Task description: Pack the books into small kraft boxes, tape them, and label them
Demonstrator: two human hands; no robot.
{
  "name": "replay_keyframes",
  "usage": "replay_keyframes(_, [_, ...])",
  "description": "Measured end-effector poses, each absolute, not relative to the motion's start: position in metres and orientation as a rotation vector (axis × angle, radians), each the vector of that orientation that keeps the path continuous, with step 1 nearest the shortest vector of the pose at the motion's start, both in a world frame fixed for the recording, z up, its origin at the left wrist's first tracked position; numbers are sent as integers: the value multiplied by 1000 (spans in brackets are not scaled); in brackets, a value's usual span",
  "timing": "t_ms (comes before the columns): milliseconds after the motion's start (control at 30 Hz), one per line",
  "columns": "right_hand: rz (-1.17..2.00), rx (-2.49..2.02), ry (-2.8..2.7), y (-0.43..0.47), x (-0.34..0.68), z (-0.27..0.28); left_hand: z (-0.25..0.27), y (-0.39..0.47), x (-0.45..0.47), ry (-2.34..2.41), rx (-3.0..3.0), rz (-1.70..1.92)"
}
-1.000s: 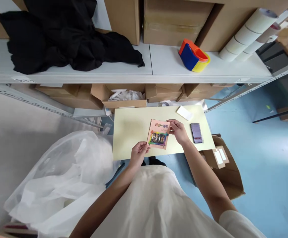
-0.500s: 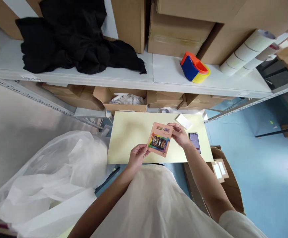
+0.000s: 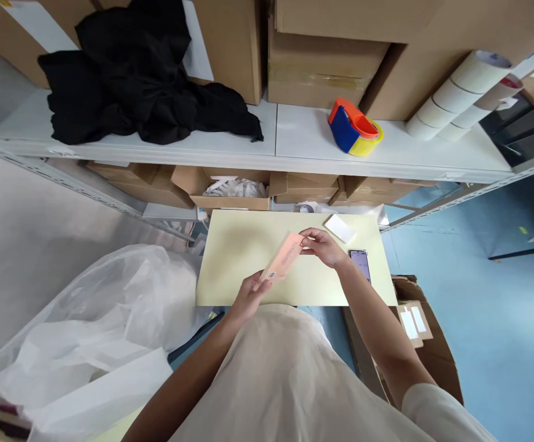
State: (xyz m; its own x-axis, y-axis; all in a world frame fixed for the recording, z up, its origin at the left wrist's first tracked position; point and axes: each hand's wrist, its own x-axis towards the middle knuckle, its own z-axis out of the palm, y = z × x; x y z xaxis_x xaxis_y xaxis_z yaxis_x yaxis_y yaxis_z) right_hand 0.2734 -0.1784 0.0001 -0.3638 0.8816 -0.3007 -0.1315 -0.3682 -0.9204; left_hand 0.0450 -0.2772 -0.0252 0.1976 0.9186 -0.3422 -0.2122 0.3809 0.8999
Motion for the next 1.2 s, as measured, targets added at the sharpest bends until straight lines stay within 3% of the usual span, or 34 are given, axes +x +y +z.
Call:
replay_keyframes(200, [1706, -1215, -1191, -187, 285, 20, -28, -279, 44, 1353, 991, 989])
replay_keyframes(667, [1599, -1262, -935, -200, 287, 11, -21, -289, 52, 1202, 843, 934])
replay_keyframes(900, [1724, -1056, -830, -208, 286, 17, -19, -294, 50, 1125, 624, 960])
replay_keyframes(1200, [1733, -989, -1054, -215, 262, 30, -16, -298, 62, 876, 374, 852])
